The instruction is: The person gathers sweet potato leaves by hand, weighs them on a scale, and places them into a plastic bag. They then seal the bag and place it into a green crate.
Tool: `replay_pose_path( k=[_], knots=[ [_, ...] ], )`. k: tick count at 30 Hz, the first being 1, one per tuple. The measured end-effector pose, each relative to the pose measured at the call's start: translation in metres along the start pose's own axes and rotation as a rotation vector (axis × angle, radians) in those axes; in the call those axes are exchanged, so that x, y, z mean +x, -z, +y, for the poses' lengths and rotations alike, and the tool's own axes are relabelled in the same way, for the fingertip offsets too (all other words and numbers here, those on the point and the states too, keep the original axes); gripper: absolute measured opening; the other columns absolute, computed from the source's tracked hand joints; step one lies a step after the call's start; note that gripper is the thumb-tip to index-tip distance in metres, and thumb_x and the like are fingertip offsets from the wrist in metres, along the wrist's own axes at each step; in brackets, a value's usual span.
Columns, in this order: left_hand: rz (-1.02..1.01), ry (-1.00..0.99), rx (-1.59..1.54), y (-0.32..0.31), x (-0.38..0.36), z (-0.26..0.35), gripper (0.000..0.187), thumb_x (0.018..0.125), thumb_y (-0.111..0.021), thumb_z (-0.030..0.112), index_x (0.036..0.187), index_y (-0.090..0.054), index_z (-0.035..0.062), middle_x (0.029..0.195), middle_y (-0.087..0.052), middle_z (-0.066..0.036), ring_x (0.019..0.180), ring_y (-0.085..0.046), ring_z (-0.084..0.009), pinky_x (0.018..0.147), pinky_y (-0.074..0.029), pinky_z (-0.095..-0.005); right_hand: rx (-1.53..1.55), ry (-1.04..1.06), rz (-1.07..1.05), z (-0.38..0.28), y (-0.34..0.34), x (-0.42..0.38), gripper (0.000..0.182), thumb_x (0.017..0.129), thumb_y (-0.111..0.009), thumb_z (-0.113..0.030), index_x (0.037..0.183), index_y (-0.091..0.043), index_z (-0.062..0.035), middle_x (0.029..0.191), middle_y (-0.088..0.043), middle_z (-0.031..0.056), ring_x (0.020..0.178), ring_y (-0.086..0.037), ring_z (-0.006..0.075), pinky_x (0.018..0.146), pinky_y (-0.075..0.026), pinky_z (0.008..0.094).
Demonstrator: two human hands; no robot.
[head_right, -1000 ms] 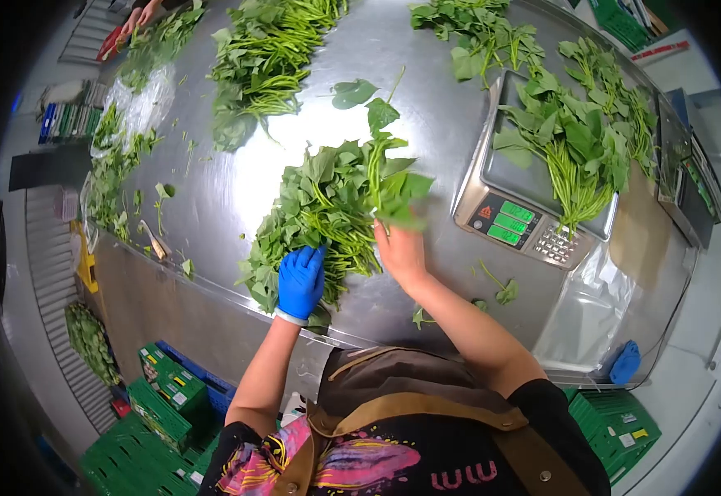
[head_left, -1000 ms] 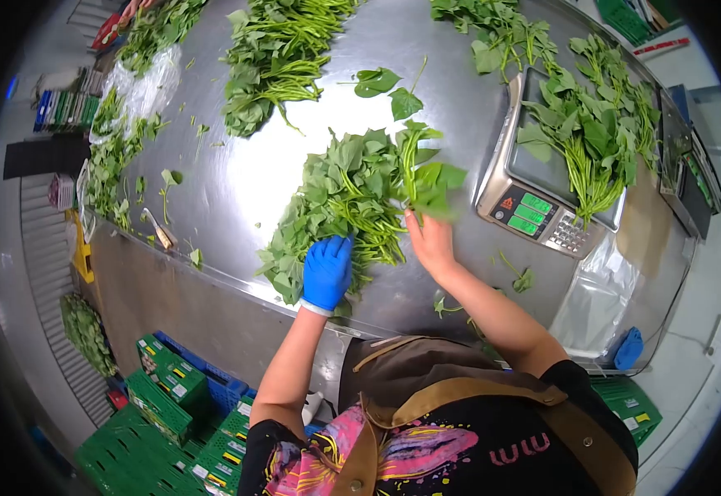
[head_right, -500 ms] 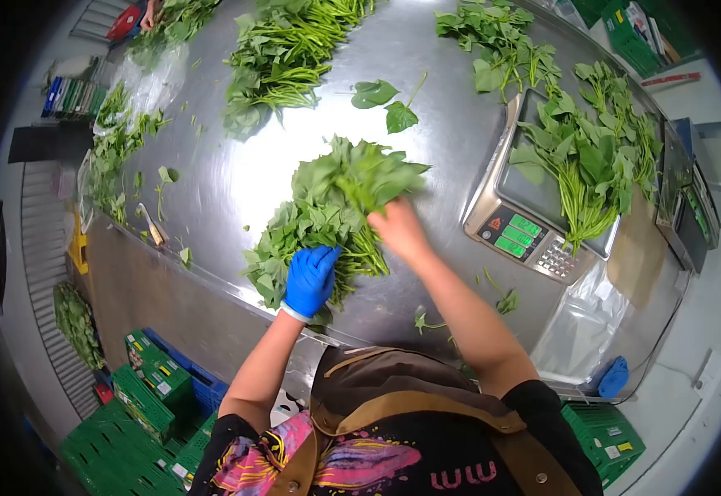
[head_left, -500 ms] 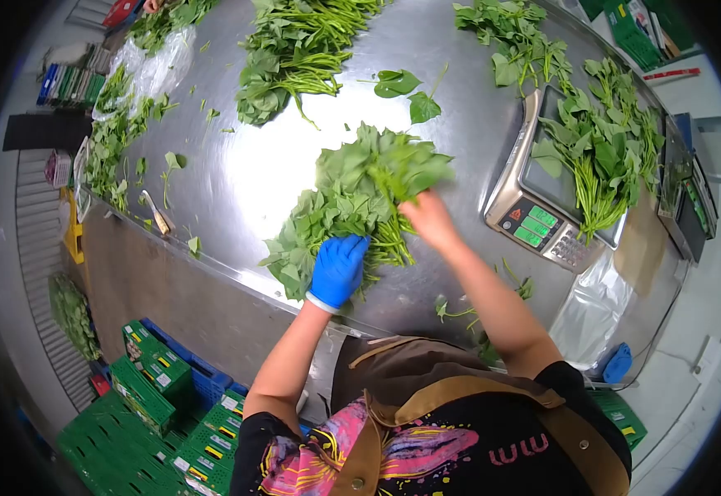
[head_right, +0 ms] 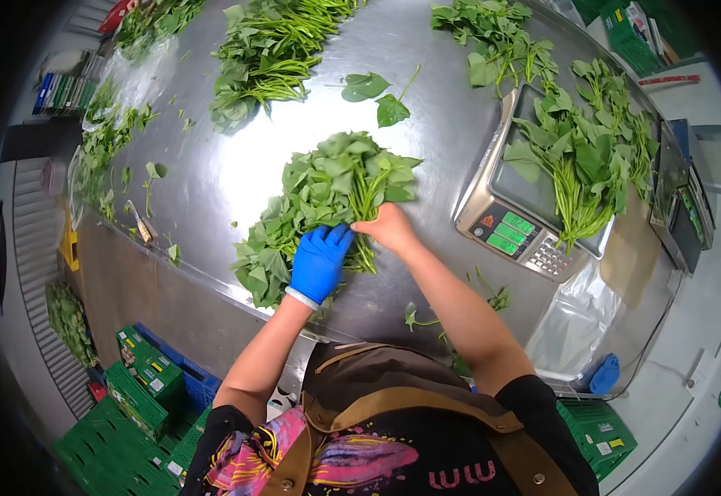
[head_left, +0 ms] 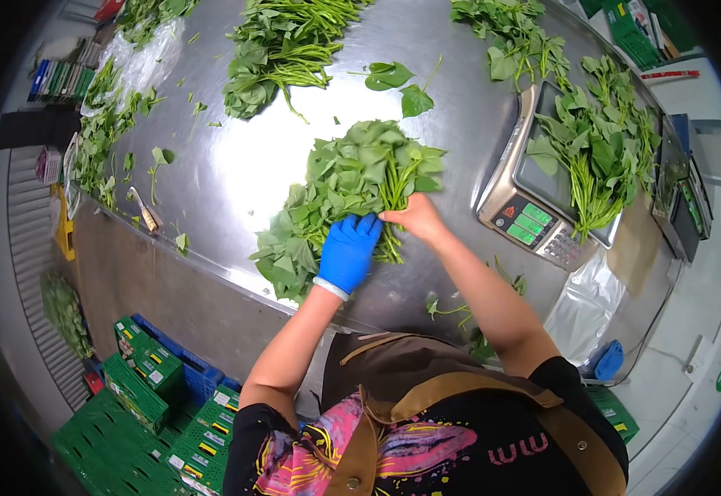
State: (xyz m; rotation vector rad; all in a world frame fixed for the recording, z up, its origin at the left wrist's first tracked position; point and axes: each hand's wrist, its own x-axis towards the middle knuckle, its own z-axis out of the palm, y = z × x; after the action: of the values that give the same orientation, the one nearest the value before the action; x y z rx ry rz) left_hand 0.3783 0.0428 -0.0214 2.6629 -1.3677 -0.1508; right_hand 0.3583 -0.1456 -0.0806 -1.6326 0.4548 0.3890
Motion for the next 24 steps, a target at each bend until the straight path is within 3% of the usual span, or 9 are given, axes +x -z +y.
replay_pose_path(
  k=[5, 8, 12, 17, 20, 21, 22, 23, 24],
  knots=[
    [-0.003, 0.051, -0.004, 0.01, -0.018, -0.01, 0.044, 0.076, -0.057, 0.009, 0.119, -0.058, 0.0101, 0.113, -0.06, -0.005, 0.093, -0.053, -0.0261, 0.08, -0.042, -0.0381, 0.371, -0.064, -0.11, -0.027, 0.052, -0.011, 0.026, 0.085, -0.063, -0.016, 0.106, -0.062, -0.0012, 0.097, -0.067, 0.0072, 0.084, -0.063, 0.0153, 0.075, -0.049, 0.0311],
    [0.108, -0.002, -0.053, 0.009, -0.017, -0.005, 0.046, 0.074, -0.054, 0.008, 0.12, -0.057, 0.0072, 0.114, -0.059, -0.006, 0.093, -0.053, -0.0241, 0.079, -0.042, -0.0369, 0.508, -0.236, -0.183, -0.044, 0.063, -0.024, 0.022, 0.085, -0.062, -0.014, 0.104, -0.061, -0.0011, 0.096, -0.067, 0.0088, 0.083, -0.064, 0.017, 0.075, -0.05, 0.0326],
    [0.01, -0.213, -0.101, 0.016, 0.01, 0.012, 0.052, 0.074, -0.054, 0.007, 0.126, -0.054, 0.0087, 0.123, -0.056, -0.006, 0.089, -0.054, -0.0224, 0.076, -0.045, -0.0362, 0.396, -0.19, -0.158, -0.028, 0.056, -0.017, 0.019, 0.083, -0.057, -0.007, 0.1, -0.059, -0.0004, 0.089, -0.066, 0.0112, 0.077, -0.063, 0.0177, 0.07, -0.051, 0.0314],
    [-0.147, -0.026, -0.032, -0.028, 0.026, 0.014, 0.056, 0.076, -0.053, 0.007, 0.131, -0.049, 0.0098, 0.135, -0.048, -0.008, 0.087, -0.056, -0.0277, 0.07, -0.05, -0.0379, 0.437, 0.028, -0.111, -0.047, 0.057, -0.028, 0.017, 0.081, -0.056, -0.004, 0.097, -0.056, 0.001, 0.078, -0.061, 0.0084, 0.07, -0.059, 0.0175, 0.067, -0.049, 0.0322],
    [0.075, -0.02, 0.085, -0.037, 0.018, 0.013, 0.055, 0.076, -0.053, 0.009, 0.131, -0.049, 0.0083, 0.134, -0.048, -0.01, 0.091, -0.057, -0.0276, 0.069, -0.051, -0.0373, 0.658, 0.134, -0.13, -0.058, 0.072, -0.044, 0.017, 0.081, -0.058, -0.005, 0.098, -0.055, 0.0, 0.078, -0.06, 0.008, 0.07, -0.058, 0.0173, 0.067, -0.048, 0.0325],
    [-0.246, 0.099, 0.017, -0.024, 0.028, 0.016, 0.054, 0.076, -0.053, 0.01, 0.13, -0.05, 0.0075, 0.132, -0.05, -0.012, 0.094, -0.058, -0.0276, 0.068, -0.052, -0.0384, 0.724, 0.121, -0.126, -0.059, 0.076, -0.046, 0.017, 0.082, -0.058, -0.005, 0.098, -0.055, -0.0005, 0.078, -0.06, 0.008, 0.071, -0.058, 0.017, 0.067, -0.048, 0.0324],
    [-0.253, 0.089, 0.027, -0.016, 0.034, 0.018, 0.054, 0.076, -0.053, 0.009, 0.13, -0.05, 0.0072, 0.131, -0.05, -0.012, 0.093, -0.059, -0.0277, 0.068, -0.052, -0.0386, 0.789, 0.11, -0.121, -0.061, 0.079, -0.05, 0.017, 0.082, -0.058, -0.006, 0.098, -0.054, -0.001, 0.078, -0.06, 0.008, 0.072, -0.058, 0.0167, 0.068, -0.047, 0.0322],
    [-0.26, 0.077, 0.037, -0.009, 0.036, 0.019, 0.054, 0.076, -0.053, 0.009, 0.129, -0.05, 0.007, 0.13, -0.051, -0.012, 0.092, -0.059, -0.0278, 0.067, -0.052, -0.0388, 0.538, 0.195, 0.014, -0.064, 0.075, -0.054, 0.016, 0.084, -0.056, -0.006, 0.099, -0.055, -0.002, 0.077, -0.06, 0.0067, 0.073, -0.057, 0.0154, 0.069, -0.046, 0.0316],
    [-0.266, 0.057, 0.044, -0.005, 0.036, 0.02, 0.054, 0.076, -0.053, 0.008, 0.129, -0.051, 0.0068, 0.128, -0.052, -0.012, 0.09, -0.06, -0.0279, 0.067, -0.052, -0.039, 0.468, 0.162, -0.041, -0.061, 0.078, -0.051, 0.016, 0.085, -0.056, -0.006, 0.1, -0.055, -0.0019, 0.078, -0.061, 0.0067, 0.074, -0.058, 0.0157, 0.071, -0.046, 0.0316]
  ],
)
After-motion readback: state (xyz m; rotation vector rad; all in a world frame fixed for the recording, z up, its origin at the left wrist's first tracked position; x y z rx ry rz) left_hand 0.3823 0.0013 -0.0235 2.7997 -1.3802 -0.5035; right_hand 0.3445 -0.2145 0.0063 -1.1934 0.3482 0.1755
